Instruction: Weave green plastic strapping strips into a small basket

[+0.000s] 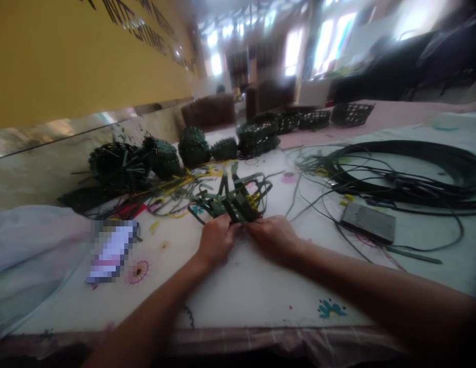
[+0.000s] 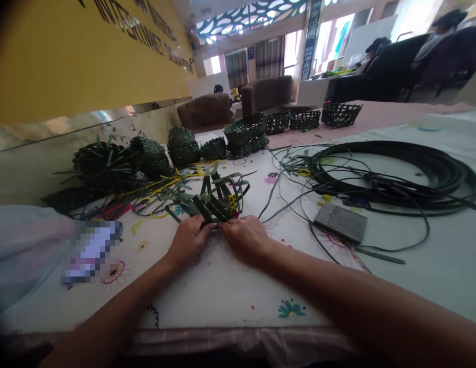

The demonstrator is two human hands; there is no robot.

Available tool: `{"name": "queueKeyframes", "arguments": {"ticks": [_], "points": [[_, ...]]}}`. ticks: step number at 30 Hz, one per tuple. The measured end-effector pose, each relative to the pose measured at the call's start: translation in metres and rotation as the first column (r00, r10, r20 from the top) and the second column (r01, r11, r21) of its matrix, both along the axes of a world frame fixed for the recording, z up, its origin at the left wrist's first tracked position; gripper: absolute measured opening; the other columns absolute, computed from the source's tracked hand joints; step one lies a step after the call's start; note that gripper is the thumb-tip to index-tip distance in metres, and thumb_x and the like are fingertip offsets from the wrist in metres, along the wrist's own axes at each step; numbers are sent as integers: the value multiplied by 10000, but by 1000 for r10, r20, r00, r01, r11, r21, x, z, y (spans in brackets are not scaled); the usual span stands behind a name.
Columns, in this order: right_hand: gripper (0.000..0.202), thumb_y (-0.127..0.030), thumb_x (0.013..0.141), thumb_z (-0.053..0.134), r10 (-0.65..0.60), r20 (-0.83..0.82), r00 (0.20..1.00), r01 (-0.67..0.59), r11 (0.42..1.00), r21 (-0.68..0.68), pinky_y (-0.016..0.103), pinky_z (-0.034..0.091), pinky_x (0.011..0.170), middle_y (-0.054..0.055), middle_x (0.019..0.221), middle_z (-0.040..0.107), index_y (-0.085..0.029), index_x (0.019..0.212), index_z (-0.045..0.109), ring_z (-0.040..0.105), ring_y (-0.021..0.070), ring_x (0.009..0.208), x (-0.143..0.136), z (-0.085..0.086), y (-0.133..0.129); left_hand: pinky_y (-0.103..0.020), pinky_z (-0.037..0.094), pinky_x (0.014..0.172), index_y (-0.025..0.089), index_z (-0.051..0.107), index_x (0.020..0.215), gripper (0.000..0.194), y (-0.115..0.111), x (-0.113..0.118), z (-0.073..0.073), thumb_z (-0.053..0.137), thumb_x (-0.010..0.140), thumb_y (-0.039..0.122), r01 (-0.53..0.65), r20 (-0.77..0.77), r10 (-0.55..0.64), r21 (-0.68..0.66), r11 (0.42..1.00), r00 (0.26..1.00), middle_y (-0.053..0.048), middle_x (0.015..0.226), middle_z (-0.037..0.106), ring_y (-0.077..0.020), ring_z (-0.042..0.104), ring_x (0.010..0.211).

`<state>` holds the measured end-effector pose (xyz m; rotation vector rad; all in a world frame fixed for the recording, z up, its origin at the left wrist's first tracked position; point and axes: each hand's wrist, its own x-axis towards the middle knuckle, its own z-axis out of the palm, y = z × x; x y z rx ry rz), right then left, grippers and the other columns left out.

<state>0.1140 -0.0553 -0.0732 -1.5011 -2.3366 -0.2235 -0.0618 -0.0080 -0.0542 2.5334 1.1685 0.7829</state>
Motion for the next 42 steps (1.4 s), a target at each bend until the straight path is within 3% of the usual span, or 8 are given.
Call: {"name": "queueKeyframes", "arguments": {"ticks": [4,13,20,27,34,37,42], "points": [[198,-112,868,504,-34,-1,999,34,995,-90,274,226,515,23,822,735,-199,904,679,611,139,623,-1,1,1,-292,488,720,193,702,853,111,1,1,-1,592,841,187,31,72,-22,-128,991,997,-37,847,728,-205,666,804],[239,-118,880,483,-60,-1,998,60,990,-127,254,290,534,37,827,738,-218,929,695,635,151,648,-3,3,3,-306,506,825,225,714,962,183,0,-1,-3,569,860,187,95,7,-95,-42,995,995,-44,1020,714,-202,657,946],[228,-125,871,496,-29,-31,999,25,992,-126,232,317,544,40,786,726,-210,924,701,617,135,627,3,2,4,-276,512,703,208,718,817,146,14,2,1,577,854,218,112,10,-112,-80,990,994,-45,827,732,-208,675,801],[232,-148,894,468,54,-64,996,-53,998,29,241,267,526,27,691,676,-161,750,649,556,109,561,7,-6,7,-268,509,726,249,708,989,175,12,-7,-10,650,824,253,121,-12,-121,21,992,993,-27,909,738,-202,687,839],[265,-205,921,497,50,-157,986,-30,991,128,242,310,557,30,679,646,-160,697,631,541,116,584,8,-4,8,-233,509,699,198,698,888,134,12,-3,-25,580,879,262,67,31,-77,243,968,997,-43,869,731,-167,688,793],[259,-198,947,478,112,-166,980,-62,958,281,260,371,656,57,774,652,-168,776,670,551,148,699,10,5,8,-233,511,704,194,689,896,110,13,-3,-23,598,867,248,22,66,-42,277,961,997,-39,876,729,-167,685,811],[197,-115,915,521,150,-75,986,-90,849,520,334,382,798,57,789,637,-168,794,666,522,192,821,12,19,5,-238,504,688,197,681,863,53,13,-4,-15,670,813,212,-58,131,24,260,964,991,-20,843,730,-172,686,779]]}}
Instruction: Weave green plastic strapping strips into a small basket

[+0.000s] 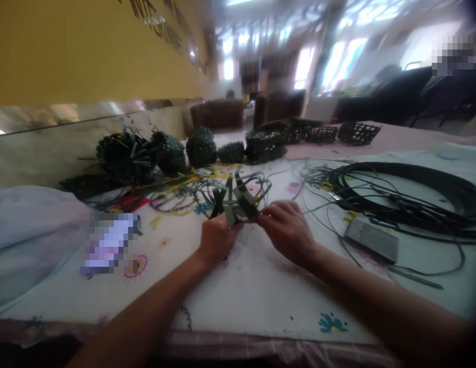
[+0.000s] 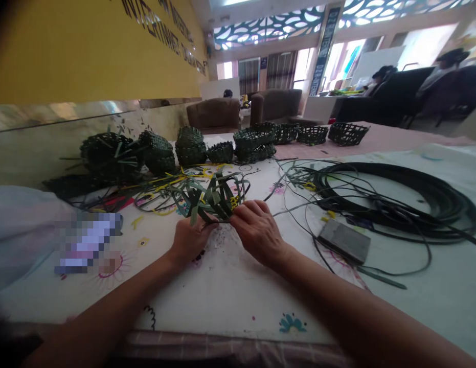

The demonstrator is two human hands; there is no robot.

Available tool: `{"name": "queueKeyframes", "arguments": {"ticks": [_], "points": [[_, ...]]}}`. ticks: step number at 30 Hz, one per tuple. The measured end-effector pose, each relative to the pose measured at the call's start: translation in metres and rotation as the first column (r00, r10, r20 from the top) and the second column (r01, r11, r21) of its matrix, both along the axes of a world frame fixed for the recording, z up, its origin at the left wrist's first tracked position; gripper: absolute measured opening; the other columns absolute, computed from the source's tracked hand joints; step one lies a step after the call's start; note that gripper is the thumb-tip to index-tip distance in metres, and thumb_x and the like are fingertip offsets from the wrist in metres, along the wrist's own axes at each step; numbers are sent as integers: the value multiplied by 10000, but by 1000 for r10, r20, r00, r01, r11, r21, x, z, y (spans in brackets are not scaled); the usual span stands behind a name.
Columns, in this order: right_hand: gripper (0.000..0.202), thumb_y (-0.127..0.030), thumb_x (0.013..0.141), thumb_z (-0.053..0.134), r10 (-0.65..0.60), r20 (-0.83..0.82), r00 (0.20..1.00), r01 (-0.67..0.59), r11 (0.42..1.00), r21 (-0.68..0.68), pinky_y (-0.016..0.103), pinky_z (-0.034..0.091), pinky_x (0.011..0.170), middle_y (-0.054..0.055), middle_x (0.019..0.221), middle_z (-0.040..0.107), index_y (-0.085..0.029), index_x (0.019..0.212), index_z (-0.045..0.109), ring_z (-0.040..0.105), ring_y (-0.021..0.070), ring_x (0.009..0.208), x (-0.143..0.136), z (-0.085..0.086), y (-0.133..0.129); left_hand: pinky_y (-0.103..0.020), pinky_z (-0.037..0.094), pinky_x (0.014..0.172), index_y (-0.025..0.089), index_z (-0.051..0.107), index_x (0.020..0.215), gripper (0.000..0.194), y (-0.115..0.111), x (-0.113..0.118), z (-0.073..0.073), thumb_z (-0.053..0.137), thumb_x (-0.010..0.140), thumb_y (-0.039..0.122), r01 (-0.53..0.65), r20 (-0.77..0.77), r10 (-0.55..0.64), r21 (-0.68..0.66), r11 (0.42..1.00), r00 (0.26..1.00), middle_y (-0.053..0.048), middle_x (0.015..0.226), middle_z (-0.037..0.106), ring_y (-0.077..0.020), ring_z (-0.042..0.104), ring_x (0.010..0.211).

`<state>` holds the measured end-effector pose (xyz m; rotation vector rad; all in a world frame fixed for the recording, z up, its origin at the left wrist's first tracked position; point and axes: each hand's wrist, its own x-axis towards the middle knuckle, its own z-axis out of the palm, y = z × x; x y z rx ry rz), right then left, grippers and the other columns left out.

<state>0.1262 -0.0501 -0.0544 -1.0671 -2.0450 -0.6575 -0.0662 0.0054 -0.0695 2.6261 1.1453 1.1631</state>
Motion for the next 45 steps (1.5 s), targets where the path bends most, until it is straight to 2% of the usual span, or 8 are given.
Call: {"name": "queueKeyframes", "arguments": {"ticks": [10,13,16,20,25,31,39,45], "points": [[127,-63,845,600,-51,-12,999,52,967,248,411,390,913,90,964,667,-175,869,656,564,238,1008,1,9,-2,-249,472,698,194,670,866,66,-9,0,9,643,811,168,-26,44,33,-147,989,998,-20,840,707,-175,666,788],[96,-150,862,613,50,-25,998,-46,992,116,313,428,718,52,770,649,-168,773,644,586,177,756,-1,5,-8,-249,464,707,196,676,843,52,-8,-2,12,637,810,186,-18,155,56,-236,972,986,-16,836,701,-164,656,779],[206,-225,892,571,34,-211,977,-89,963,-256,260,389,559,17,624,597,-165,708,643,533,126,564,-5,-6,-8,-255,460,712,186,680,829,52,-6,-4,13,637,807,205,-5,219,63,-254,967,974,-26,813,695,-167,645,773],[171,-273,874,555,-168,-715,679,-401,731,-552,226,402,468,-22,599,575,-173,943,675,529,114,490,-7,-13,0,-254,451,713,186,679,805,53,-6,-7,14,629,810,202,40,257,25,-245,969,966,-19,776,687,-159,636,757],[179,-311,821,641,-119,-928,353,-672,658,-340,229,414,422,-10,687,581,-172,923,692,529,102,477,-6,-4,-1,-246,442,705,189,673,801,50,-6,-9,15,624,807,188,110,274,-34,-268,957,961,-6,772,679,-152,626,752],[151,-225,819,627,52,-912,407,-728,621,-290,265,484,503,43,857,655,-211,900,753,598,124,574,-8,-1,-4,-239,438,681,185,674,794,53,-4,-10,14,622,801,183,153,300,-52,-324,934,953,-5,753,666,-148,621,732],[236,-269,852,533,-60,-757,650,-469,752,-463,213,443,440,-1,656,616,-175,948,728,521,85,447,-9,-8,-2,-236,443,676,185,651,776,45,-9,-10,13,611,793,177,174,180,-132,-243,954,975,-14,756,666,-151,625,719],[218,-333,797,576,-144,-756,638,-527,635,-565,206,387,360,-35,509,535,-161,882,680,449,88,376,-7,-13,2,-247,461,699,194,648,795,37,-12,-9,10,611,796,187,221,145,-191,-231,947,971,-28,803,678,-174,639,776]]}}
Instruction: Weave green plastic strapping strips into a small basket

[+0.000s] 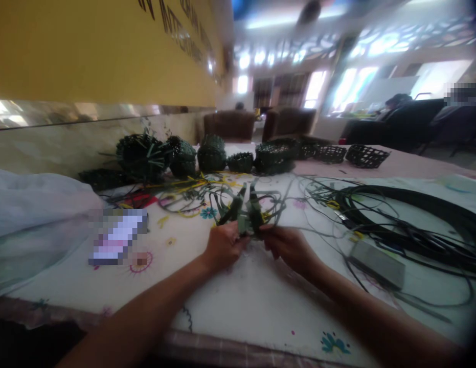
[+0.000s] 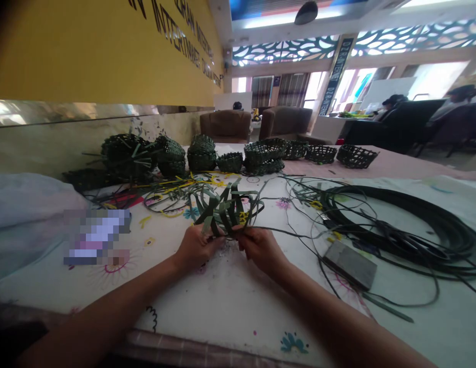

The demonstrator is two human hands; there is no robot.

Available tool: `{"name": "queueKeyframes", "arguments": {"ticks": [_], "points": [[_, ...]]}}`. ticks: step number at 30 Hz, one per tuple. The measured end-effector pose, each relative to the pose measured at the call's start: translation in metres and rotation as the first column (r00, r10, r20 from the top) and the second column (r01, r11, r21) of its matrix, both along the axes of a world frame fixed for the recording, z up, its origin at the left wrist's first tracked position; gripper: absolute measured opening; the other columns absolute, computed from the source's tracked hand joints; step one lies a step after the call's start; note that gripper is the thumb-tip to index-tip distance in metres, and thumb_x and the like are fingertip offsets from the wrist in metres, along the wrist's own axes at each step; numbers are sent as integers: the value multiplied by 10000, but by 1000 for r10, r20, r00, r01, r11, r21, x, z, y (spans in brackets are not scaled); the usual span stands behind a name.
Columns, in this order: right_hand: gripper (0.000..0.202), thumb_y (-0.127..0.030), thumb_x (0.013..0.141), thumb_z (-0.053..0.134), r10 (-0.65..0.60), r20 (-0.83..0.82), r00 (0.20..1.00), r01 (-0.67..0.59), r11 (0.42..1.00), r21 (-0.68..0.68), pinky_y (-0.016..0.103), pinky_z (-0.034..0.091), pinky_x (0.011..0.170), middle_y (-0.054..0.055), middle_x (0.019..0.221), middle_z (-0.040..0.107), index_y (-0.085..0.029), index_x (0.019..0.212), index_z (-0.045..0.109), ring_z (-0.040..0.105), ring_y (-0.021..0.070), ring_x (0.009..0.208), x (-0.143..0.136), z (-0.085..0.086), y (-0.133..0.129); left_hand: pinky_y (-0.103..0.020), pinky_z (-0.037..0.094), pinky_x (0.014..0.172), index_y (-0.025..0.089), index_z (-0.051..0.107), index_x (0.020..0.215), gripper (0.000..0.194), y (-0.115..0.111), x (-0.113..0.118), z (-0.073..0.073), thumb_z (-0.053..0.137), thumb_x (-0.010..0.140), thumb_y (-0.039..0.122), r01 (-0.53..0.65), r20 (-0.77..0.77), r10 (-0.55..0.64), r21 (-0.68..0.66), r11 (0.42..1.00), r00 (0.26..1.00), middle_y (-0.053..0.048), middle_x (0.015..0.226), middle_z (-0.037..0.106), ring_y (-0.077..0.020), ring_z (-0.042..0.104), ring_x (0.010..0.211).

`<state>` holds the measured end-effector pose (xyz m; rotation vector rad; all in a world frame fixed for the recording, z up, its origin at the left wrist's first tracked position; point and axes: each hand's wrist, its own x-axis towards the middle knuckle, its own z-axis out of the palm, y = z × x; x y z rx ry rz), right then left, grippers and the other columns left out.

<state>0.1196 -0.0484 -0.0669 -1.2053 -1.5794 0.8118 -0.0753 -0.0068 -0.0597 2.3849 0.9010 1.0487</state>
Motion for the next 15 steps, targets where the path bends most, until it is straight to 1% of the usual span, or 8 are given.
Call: {"name": "queueKeyframes", "arguments": {"ticks": [3,5,8,12,15], "points": [[217,-358,734,653,81,-161,984,-101,987,-124,201,388,351,-50,488,509,-168,837,649,456,93,392,1,3,2,-256,466,708,198,650,808,34,-1,0,-1,618,796,198,-5,17,6,-19,1000,1000,-28,804,681,-179,643,776],[207,-355,714,686,113,-206,972,-148,976,-163,196,380,349,-55,476,497,-168,786,634,455,91,395,2,6,3,-257,468,711,200,650,808,34,-1,0,-1,617,799,197,1,27,0,-30,1000,1000,-25,799,678,-177,643,776],[186,-346,753,678,138,-171,976,-164,975,-152,191,382,362,-54,489,500,-165,779,640,459,83,401,3,6,3,-256,470,719,196,650,799,41,-1,0,0,610,808,193,15,36,-13,-47,999,999,-23,792,675,-172,639,774],[196,-365,817,638,160,-81,984,-168,980,-107,190,381,374,-52,515,503,-170,823,659,464,80,411,6,1,3,-251,468,699,190,649,774,35,-1,0,2,622,797,194,13,32,-12,-56,998,999,-23,771,671,-168,633,747],[196,-367,849,608,131,-10,991,-131,988,-80,188,373,371,-53,512,499,-178,813,648,467,81,410,6,-4,3,-239,459,669,186,647,755,49,-1,0,2,629,796,207,16,26,-15,-47,999,1000,-22,747,667,-160,629,715]]}}
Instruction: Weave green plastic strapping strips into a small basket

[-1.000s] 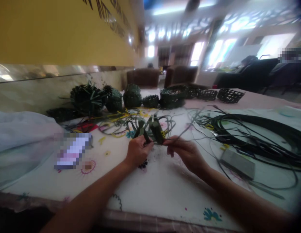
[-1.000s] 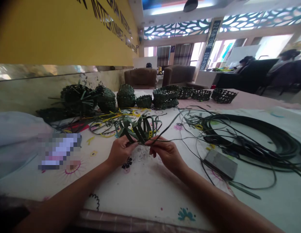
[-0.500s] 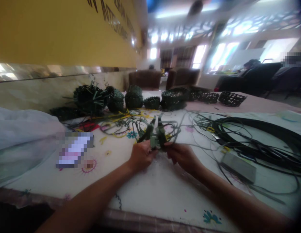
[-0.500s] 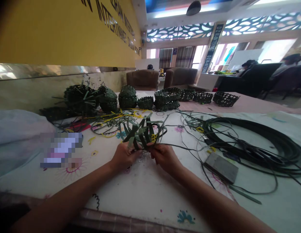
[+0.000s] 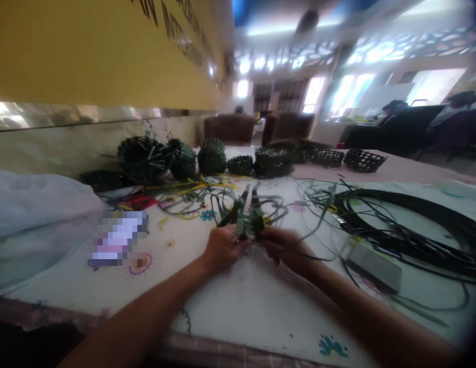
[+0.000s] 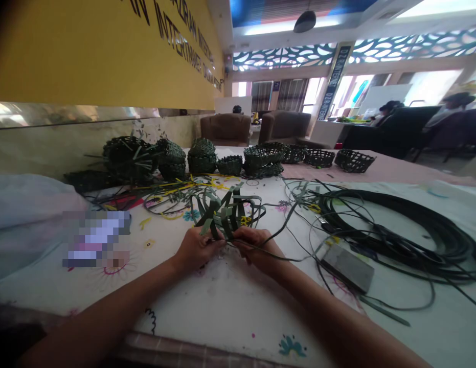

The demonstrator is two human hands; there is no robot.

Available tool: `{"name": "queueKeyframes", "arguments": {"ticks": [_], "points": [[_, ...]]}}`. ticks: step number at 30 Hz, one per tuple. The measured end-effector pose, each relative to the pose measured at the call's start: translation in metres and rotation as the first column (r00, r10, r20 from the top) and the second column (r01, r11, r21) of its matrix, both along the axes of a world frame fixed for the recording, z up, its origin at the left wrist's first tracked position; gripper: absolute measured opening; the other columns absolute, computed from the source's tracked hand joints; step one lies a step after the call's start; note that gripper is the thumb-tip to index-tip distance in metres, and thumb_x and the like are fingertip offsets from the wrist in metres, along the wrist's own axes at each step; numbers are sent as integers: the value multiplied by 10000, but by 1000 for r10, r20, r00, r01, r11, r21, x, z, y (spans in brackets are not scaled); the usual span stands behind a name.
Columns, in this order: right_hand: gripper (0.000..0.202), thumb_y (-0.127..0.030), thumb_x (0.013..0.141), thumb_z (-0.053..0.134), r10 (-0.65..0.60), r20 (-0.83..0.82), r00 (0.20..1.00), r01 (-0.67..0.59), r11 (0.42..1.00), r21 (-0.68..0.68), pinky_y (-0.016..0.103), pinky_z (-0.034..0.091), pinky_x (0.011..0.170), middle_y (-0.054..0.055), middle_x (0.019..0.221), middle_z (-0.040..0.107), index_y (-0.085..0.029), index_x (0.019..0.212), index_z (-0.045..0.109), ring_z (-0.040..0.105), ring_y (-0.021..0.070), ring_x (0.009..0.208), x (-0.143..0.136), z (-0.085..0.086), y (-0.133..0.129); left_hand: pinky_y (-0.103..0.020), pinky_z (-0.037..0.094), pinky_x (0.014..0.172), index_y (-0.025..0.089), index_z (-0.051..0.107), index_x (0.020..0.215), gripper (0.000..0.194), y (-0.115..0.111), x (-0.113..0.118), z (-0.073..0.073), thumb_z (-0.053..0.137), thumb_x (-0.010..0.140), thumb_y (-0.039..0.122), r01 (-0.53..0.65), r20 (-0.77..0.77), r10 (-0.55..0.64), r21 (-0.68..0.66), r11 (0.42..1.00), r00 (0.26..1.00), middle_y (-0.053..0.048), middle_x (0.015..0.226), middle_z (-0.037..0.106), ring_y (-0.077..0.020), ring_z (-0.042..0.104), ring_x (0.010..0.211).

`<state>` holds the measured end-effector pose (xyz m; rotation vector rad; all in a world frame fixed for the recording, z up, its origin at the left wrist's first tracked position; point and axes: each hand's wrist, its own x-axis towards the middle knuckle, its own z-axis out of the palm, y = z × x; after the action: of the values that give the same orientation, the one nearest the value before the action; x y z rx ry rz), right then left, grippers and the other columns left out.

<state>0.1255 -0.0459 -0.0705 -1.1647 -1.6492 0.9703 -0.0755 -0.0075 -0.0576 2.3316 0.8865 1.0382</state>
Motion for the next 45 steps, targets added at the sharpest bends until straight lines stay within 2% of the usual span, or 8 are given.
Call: {"name": "queueKeyframes", "arguments": {"ticks": [7,18,26,29,32,35,39,45], "points": [[134,-310,860,574,-83,4,997,82,992,96,195,371,356,-48,525,500,-185,821,606,450,90,421,-10,10,-10,-232,444,647,177,641,749,123,1,0,-1,603,834,258,-7,40,7,-4,1000,999,-17,722,652,-144,614,692],[245,-413,822,631,-47,-199,979,53,998,22,192,364,334,-49,515,481,-186,747,579,448,87,412,-12,7,-8,-210,440,573,179,626,730,151,0,2,-3,609,822,297,-74,94,80,-71,995,992,4,642,613,-139,610,659],[215,-380,806,627,-32,-40,999,33,999,11,179,320,312,-55,492,487,-187,720,588,407,72,361,-4,12,-4,-226,455,648,175,645,763,138,-2,2,-3,590,839,275,-20,62,21,-16,1000,998,-14,709,642,-134,604,674],[187,-368,783,661,-64,117,991,48,990,133,194,371,370,-31,526,539,-191,727,637,473,96,415,2,15,-4,-233,459,669,184,652,765,136,-2,2,-2,589,841,278,-3,31,2,11,1000,1000,-21,727,656,-144,613,692],[186,-386,798,677,-170,224,960,77,924,374,241,461,518,25,630,643,-202,768,688,592,156,566,6,13,-3,-238,461,672,189,653,770,141,-1,1,-3,590,844,291,-23,16,23,18,1000,1000,-24,735,660,-149,617,693],[202,-389,826,660,-184,274,944,33,878,477,285,489,611,62,762,704,-212,903,718,644,199,662,9,10,-1,-238,461,685,192,652,768,147,-1,1,-3,586,851,295,0,-12,0,38,999,1000,-20,748,663,-150,619,704],[246,-366,851,634,-62,351,935,-93,909,406,285,482,612,57,812,705,-205,1025,702,641,199,674,11,15,-1,-230,454,681,200,657,780,139,-2,0,-1,580,855,288,65,-52,-63,53,996,997,-19,778,676,-152,634,729],[228,-332,862,574,21,242,970,-75,973,217,261,423,531,29,639,618,-177,746,694,561,165,588,2,26,-6,-232,435,663,210,699,817,171,-4,1,1,582,871,323,121,-65,-115,104,987,991,-26,806,714,-158,656,753]]}}
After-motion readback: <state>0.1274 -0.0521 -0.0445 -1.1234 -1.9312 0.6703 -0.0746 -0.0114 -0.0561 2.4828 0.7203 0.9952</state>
